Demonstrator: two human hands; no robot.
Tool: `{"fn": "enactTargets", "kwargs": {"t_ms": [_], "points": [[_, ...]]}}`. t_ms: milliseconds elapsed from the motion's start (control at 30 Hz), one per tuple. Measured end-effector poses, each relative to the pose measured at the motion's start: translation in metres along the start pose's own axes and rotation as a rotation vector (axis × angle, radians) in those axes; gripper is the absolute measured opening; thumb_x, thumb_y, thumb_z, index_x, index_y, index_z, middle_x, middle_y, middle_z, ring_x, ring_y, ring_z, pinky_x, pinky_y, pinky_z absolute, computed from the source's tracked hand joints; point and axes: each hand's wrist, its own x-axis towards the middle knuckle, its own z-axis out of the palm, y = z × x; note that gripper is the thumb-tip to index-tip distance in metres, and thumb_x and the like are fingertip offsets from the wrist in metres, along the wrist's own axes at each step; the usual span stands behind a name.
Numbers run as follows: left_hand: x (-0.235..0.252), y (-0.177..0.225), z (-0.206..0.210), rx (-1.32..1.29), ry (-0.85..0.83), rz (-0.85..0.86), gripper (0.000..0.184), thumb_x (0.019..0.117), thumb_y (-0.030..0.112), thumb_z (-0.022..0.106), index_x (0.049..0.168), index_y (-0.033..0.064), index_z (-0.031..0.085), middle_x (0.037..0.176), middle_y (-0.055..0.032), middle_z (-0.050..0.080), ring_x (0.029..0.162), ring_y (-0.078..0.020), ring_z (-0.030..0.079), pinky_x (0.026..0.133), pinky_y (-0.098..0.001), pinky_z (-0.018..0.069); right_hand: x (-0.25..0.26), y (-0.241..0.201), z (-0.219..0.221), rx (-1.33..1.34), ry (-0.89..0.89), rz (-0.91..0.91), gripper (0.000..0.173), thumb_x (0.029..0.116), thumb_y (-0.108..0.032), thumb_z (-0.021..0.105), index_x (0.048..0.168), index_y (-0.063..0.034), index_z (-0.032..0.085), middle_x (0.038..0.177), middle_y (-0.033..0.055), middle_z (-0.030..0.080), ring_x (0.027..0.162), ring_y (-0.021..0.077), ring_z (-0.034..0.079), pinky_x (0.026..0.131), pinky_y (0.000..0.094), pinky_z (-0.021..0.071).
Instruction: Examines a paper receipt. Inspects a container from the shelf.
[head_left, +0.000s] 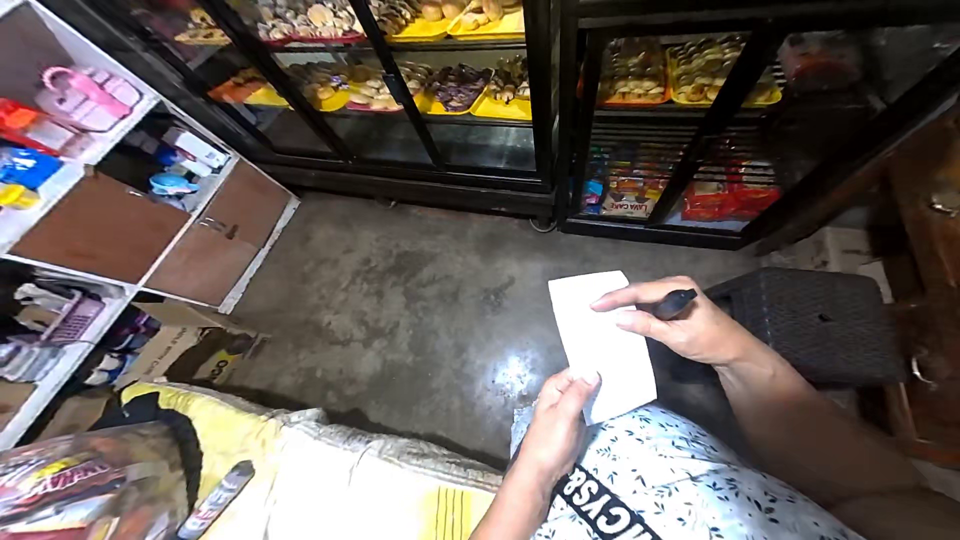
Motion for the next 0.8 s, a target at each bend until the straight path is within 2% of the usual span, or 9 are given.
{"fn": "enactTargets", "kwargs": {"t_ms": [167, 567, 800], "points": [[-0.001, 0.0005, 0.0005, 0.016, 0.016, 0.005, 0.029, 0.1037, 0.012, 0.042, 0.099, 0.0099, 0.07, 0.09, 0.0017, 0.076, 0.086, -0.0077, 0.073, 0.083, -0.031, 0.0607, -0.0006, -0.0014, 0.0021, -0.001, 0.007, 0.02, 0.02, 0.0959, -0.014, 0.065, 0.11, -0.0045, 0.076, 0.097, -0.0097, 0.074, 0.076, -0.0103, 0.059, 0.07, 0.0095, 0.0498], [-0.0025, 0.0012, -0.0014, 0.011, 0.031, 0.004, 0.029, 0.1035, 0.011, 0.04, 0.101, 0.0082, 0.068, 0.091, 0.0008, 0.076, 0.087, -0.0087, 0.073, 0.084, -0.0318, 0.0608, -0.0013, -0.0016, 0.0057, 0.039, -0.061, -0.008, 0.021, 0.0987, -0.013, 0.063, 0.114, -0.0045, 0.074, 0.107, -0.0078, 0.075, 0.091, -0.0064, 0.065, 0.08, 0.0132, 0.0537], [-0.0017, 0.0014, -0.0024, -0.009, 0.045, 0.008, 0.028, 0.1032, 0.011, 0.041, 0.101, 0.007, 0.068, 0.091, -0.0001, 0.075, 0.087, -0.0091, 0.073, 0.084, -0.0318, 0.0606, -0.0036, -0.0036, 0.0074, 0.039, -0.106, 0.001, 0.023, 0.1002, -0.016, 0.061, 0.115, -0.0048, 0.074, 0.108, -0.0084, 0.074, 0.087, -0.0093, 0.061, 0.077, 0.0105, 0.0508]]}}
